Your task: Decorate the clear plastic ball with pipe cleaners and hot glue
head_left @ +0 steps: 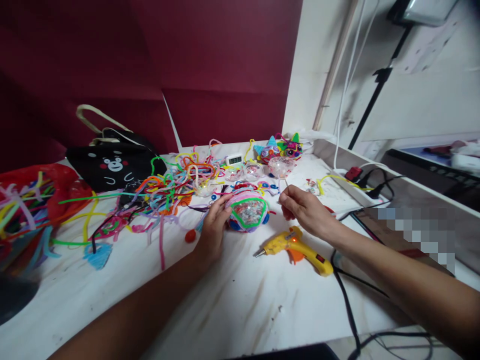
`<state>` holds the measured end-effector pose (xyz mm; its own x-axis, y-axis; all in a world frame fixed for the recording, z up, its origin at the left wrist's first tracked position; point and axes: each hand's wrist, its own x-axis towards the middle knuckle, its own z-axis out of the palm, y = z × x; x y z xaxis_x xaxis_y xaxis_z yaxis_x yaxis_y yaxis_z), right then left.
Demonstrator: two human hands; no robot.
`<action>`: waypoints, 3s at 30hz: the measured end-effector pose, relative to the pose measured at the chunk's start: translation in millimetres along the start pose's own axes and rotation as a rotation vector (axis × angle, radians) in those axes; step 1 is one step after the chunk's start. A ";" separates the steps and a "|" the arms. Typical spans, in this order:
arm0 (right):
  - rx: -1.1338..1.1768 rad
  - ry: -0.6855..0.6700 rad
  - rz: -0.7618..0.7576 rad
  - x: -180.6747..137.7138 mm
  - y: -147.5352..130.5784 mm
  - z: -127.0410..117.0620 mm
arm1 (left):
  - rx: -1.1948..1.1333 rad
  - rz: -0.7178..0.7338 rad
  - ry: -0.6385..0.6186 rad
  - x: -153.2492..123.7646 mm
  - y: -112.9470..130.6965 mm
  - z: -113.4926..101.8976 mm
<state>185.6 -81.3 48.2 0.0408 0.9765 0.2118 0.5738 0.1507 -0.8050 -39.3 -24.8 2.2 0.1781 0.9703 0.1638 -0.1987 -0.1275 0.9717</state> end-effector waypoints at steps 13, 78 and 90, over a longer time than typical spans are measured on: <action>-0.154 -0.069 0.001 -54.8 7.3 -18.1 | 0.053 0.043 0.034 0.7 -4.1 -3.4; 0.391 -0.280 -0.108 8.4 -21.3 9.2 | 0.086 0.071 -0.336 16.5 25.4 -57.0; 0.434 -0.301 -0.109 10.0 -20.9 6.4 | -0.067 -0.122 -0.414 10.3 14.9 -56.6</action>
<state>168.8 -73.7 63.6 -0.2729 0.9431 0.1899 0.1686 0.2413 -0.9557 -95.0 -5.0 8.7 0.5730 0.8112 0.1165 -0.2122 0.0096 0.9772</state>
